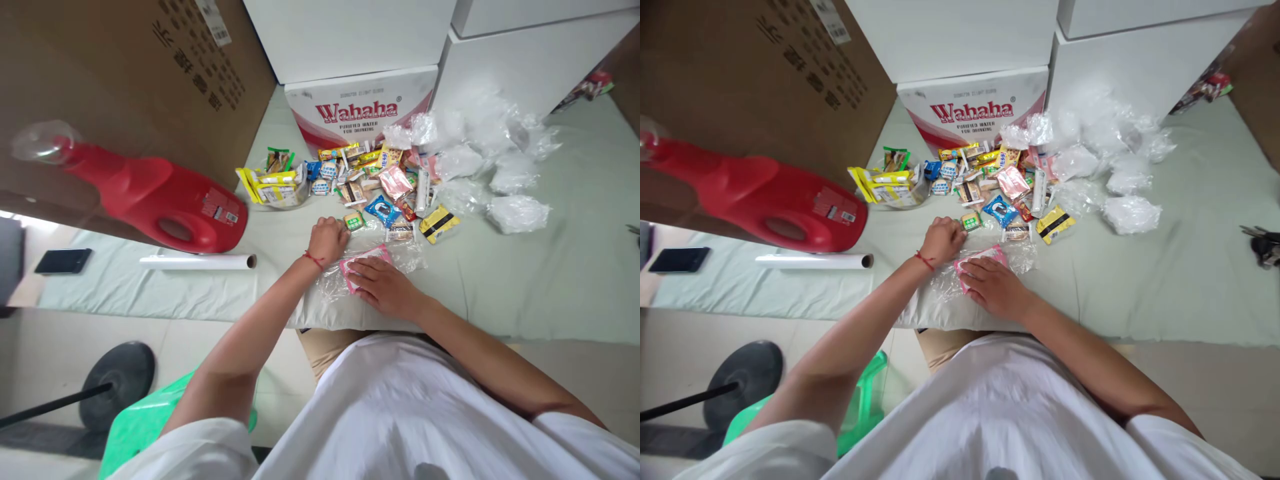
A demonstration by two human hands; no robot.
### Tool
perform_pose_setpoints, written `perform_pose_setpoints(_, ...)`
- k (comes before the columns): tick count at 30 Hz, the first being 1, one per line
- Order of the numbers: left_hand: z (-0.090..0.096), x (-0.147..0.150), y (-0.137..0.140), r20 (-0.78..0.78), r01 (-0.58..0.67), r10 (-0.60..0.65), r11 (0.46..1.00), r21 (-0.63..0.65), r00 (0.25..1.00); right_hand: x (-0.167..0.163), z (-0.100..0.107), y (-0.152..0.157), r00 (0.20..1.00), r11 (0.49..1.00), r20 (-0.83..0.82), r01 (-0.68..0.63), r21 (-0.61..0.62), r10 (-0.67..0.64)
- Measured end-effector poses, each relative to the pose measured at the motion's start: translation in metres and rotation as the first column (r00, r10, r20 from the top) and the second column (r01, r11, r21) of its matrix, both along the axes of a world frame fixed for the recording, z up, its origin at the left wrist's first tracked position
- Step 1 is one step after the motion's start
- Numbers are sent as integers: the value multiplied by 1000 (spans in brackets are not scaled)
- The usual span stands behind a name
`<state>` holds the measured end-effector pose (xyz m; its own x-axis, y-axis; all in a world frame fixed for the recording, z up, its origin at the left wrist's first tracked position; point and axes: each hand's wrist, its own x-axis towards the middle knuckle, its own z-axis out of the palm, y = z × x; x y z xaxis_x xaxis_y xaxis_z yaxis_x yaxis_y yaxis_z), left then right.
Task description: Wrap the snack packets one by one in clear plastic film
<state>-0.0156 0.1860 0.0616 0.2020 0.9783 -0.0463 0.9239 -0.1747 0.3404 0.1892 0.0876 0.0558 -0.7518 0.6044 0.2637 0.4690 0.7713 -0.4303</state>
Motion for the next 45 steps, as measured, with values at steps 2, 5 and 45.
perform_pose_setpoints(2,10,-3,-3,36,42,-42,999,-3,998,1,3,0,1000,1000,-4,3,-19,-3)
perform_pose_setpoints(5,26,-3,-17,51,104,-106,993,52,993,1,5,0,1000,999,-8,0,-33,0)
perform_pose_setpoints(45,-6,24,-146,-39,329,-360,797,507,932,130,20,9,611,561,193,786,-260,-768)
